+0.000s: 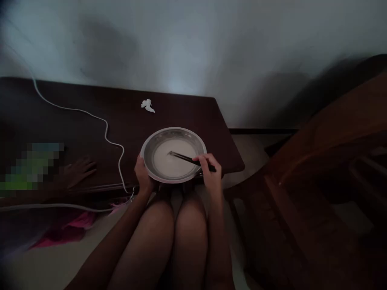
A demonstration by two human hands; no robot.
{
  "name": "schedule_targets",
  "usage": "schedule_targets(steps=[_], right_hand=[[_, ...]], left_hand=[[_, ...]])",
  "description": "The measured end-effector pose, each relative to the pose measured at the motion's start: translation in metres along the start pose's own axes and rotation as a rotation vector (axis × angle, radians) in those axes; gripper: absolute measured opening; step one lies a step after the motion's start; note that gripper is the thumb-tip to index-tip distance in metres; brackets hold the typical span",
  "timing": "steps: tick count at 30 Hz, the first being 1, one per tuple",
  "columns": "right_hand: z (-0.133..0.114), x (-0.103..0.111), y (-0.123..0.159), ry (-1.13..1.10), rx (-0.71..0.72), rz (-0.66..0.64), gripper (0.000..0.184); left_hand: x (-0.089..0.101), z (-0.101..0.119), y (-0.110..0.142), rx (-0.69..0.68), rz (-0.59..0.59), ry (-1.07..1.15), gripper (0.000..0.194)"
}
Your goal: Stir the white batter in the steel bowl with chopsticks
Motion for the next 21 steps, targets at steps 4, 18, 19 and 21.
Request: schedule_targets(steps=[4,18,19,21], right_hand=[[0.001,0.008,0.0,-0.012,0.035,0.284,0.037],[0.003,0.012,0.001,-0.078,-0.019,0.312,0.04],[0.003,0.011,0.001,-0.096,-0.035,0.289,0.04],[0.003,0.004,0.001,-0.083,-0.036,0.135,0.038]], left_hand=[[-0.001,0.0,0.002,0.014,-0.011,0.035,0.03],[-0.004,-0.008,-0.031,0.119,-0.001,0.18,0.033],[-0.004,-0.01,-0.031,0.115,0.0,0.18,0.036],[-0.003,-0.015,-0.028,0.104,-0.011,0.163,0.039]])
Point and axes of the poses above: each hand's wrist, its own y-axis away from the middle knuckle, its own x-axis out of the back of the hand, z = x × y, the point moved 1 cm from there along -y, towards the middle knuckle, and after that the axes turned 5 degrees about -y, right-handed, at the moved point
